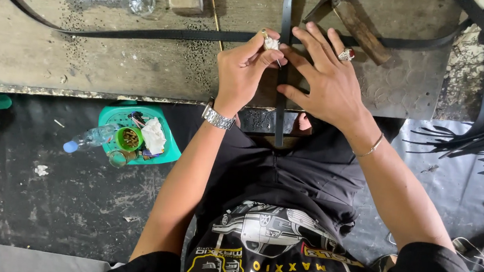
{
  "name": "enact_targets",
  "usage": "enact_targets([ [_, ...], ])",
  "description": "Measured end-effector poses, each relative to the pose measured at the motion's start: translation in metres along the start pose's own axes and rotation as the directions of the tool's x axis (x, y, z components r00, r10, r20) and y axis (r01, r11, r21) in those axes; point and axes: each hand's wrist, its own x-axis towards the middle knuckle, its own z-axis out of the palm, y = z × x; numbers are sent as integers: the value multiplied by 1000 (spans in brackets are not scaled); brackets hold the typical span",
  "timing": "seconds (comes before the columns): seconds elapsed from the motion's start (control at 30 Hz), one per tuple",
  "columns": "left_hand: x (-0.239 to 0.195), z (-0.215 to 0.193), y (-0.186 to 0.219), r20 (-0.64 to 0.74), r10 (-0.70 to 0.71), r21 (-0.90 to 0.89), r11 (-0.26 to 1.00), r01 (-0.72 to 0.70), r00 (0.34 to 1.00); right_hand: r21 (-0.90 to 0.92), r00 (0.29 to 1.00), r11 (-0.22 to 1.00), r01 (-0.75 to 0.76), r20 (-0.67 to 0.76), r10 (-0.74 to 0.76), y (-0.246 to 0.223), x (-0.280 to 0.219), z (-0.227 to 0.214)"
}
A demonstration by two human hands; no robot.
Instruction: Applying edge paint to leather straps using a small applicator and then hammering the edges to finish them.
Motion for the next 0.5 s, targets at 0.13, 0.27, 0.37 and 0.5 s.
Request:
enact_targets([
  [0.13,-1,-1,-1,34,36,96,995,-39,999,-4,1000,1000,7,-16,-7,1,-1,1],
  [0.27,-2,-1,-5,46,55,176,982,-62,997,-17,1000,1000,-6,2,6,1,-1,1],
  [0.37,-3,-1,-7,49,64,187,980,-72,997,-21,1000,1000,-8,1,8,1,0,1],
  [0.5,-4,0,-13,49,89,211,973,-97,995,-28,1000,1000,-3,-6,3,1,0,1],
])
